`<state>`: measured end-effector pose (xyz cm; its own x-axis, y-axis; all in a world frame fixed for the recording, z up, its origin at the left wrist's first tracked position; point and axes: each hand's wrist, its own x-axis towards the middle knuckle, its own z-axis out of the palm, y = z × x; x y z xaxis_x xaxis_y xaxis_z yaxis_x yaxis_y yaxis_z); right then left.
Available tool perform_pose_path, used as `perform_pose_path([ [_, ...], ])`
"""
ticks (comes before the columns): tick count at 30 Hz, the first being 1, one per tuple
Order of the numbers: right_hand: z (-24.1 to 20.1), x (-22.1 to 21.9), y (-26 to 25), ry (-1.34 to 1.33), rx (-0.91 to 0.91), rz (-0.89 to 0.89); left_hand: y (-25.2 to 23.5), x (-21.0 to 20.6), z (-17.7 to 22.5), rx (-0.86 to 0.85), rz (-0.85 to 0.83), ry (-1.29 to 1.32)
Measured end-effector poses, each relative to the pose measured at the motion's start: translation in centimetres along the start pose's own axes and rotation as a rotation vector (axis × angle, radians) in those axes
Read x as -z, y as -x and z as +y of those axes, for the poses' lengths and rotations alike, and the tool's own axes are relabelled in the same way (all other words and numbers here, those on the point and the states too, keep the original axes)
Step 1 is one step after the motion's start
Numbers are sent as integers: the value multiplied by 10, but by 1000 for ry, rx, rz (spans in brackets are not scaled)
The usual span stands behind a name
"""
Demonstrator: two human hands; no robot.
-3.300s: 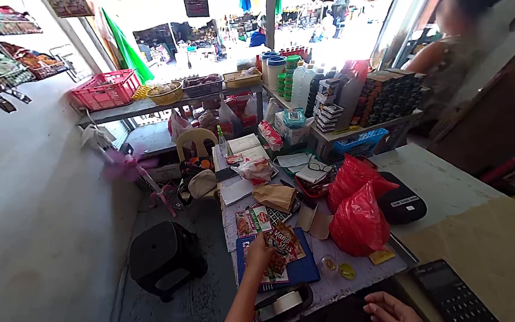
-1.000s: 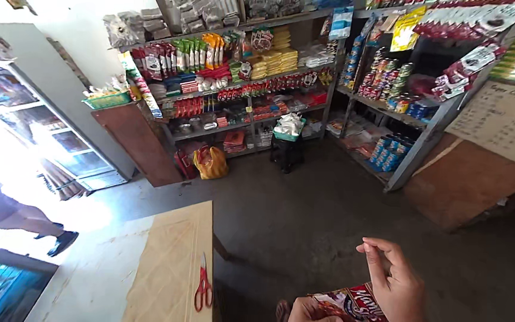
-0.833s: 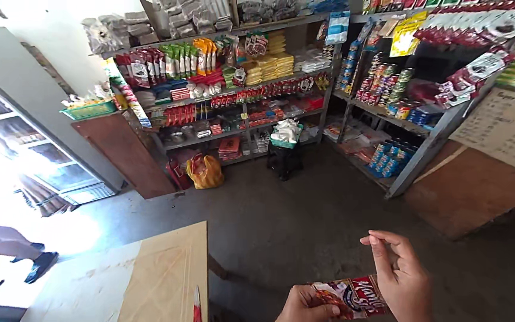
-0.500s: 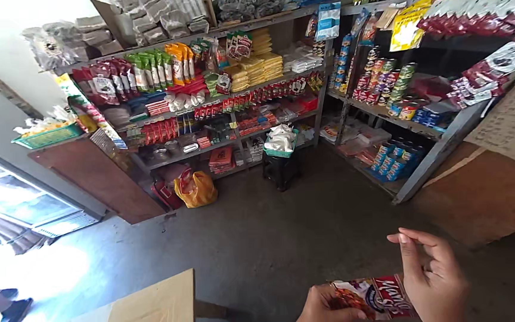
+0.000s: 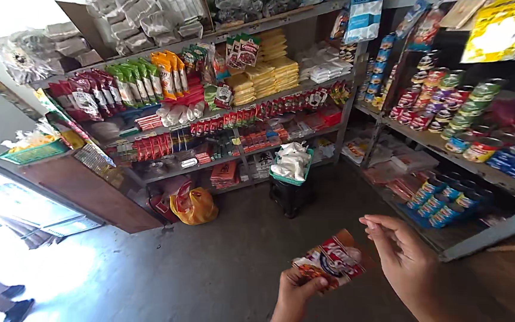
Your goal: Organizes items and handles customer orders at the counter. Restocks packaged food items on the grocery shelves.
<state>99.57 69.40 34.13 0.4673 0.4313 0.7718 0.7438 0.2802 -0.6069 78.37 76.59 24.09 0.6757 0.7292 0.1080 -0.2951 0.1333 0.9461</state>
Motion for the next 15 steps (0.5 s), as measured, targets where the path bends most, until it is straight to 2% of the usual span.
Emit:
perform_pose_path([
  [5, 73, -46, -57, 4, 6, 48, -100, 49, 11, -38, 159, 3],
  [8, 123, -72, -81, 25, -25, 59, -168, 84, 18, -70, 187, -16],
  [15, 210, -111, -165, -12, -207, 152, -364, 137, 65, -165, 258, -57],
])
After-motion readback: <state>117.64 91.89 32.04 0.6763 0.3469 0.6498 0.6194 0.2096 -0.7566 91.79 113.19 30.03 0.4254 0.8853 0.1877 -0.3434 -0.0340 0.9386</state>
